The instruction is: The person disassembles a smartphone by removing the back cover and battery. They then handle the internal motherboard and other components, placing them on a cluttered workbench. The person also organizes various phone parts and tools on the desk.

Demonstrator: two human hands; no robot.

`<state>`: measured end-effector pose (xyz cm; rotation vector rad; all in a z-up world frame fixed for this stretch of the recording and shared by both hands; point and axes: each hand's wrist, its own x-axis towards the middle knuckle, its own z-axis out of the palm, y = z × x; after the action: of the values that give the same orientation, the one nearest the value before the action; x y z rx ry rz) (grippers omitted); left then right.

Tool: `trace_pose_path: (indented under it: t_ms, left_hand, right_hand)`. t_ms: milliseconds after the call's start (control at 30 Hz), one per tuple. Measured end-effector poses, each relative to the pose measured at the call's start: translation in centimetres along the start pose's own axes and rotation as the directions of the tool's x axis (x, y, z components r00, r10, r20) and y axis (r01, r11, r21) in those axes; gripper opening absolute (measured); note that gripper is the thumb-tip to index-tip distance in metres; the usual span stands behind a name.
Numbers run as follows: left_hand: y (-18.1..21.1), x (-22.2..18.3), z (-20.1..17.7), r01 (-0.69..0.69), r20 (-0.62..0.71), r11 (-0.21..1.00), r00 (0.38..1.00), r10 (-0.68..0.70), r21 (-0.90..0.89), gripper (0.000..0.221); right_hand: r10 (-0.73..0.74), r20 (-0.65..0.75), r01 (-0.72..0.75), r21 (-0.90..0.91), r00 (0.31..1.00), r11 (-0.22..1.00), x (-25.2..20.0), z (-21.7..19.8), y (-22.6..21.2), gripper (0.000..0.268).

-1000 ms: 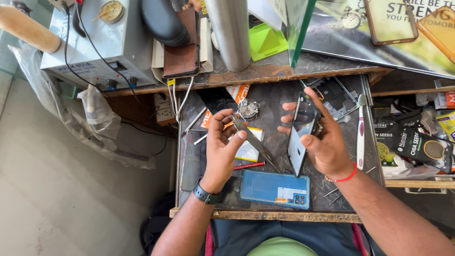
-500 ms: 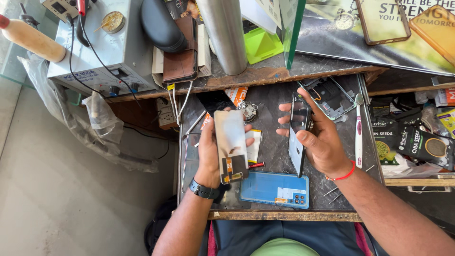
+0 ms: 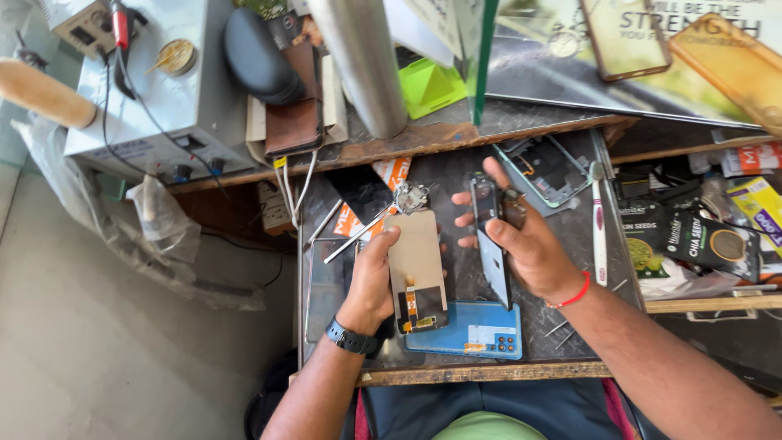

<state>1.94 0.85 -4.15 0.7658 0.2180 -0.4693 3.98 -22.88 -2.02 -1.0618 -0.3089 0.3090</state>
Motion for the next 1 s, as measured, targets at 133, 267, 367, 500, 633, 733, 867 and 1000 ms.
trace_pose_path:
  t_ms: [133, 267, 367, 500, 633, 733, 867, 1000]
  left_hand:
    - [-0.9, 0.8, -1.3, 0.01, -0.059, 0.998, 0.998, -0.006, 0.064, 0.049]
    - [-1.4, 1.7, -2.6, -0.011, -0.187, 0.987, 0.981, 0.041, 0.159, 0.039]
    - [-1.5, 1.9, -2.1, -0.017, -0.181, 0.968, 0.981, 0.064, 0.25, 0.034]
    - [-1.7, 1.8, -0.9, -0.079, -0.062, 0.936, 0.992, 0.106, 0.342, 0.041]
    - [-2.0, 1.3, 1.9, -0.031, 0.031, 0.81, 0.999, 0.016, 0.586, 0.047]
    - [-2.1, 1.3, 4.7, -0.118, 0.205, 0.683, 0.978, -0.047, 0.721, 0.053]
    - [-0.5, 5.7, 8.1, -0.221, 0.222, 0.448, 0.974, 0.051, 0.866, 0.055]
    - [1.5, 14.5, 13.4, -0.552, 0.405, 0.248, 0.791, 0.459, 0.796, 0.07]
  right_hand:
    - [0.046, 0.019, -0.046, -0.011, 0.999, 0.999, -0.1, -0.2, -0.1, 0.083]
    - [0.029, 0.058, -0.026, -0.046, 0.998, 0.999, -0.1, -0.7, 0.0, 0.08]
    - [-0.011, 0.095, 0.022, -0.116, 0.995, 0.993, -0.7, -0.8, -0.3, 0.077]
    - [-0.035, 0.121, 0.056, -0.175, 0.992, 0.983, -1.2, -0.7, -1.2, 0.076]
    - [-0.161, 0.107, 0.182, -0.229, 0.981, 0.956, -1.6, 0.1, -2.9, 0.081]
    - [-0.269, 0.158, 0.31, -0.383, 0.95, 0.87, -3.0, 1.2, -4.6, 0.087]
    - [-0.327, 0.235, 0.396, -0.386, 0.915, 0.833, -4.7, 1.9, -6.1, 0.095]
    - [-0.39, 0.242, 0.458, -0.397, 0.888, 0.796, -5.3, 2.1, -6.7, 0.095]
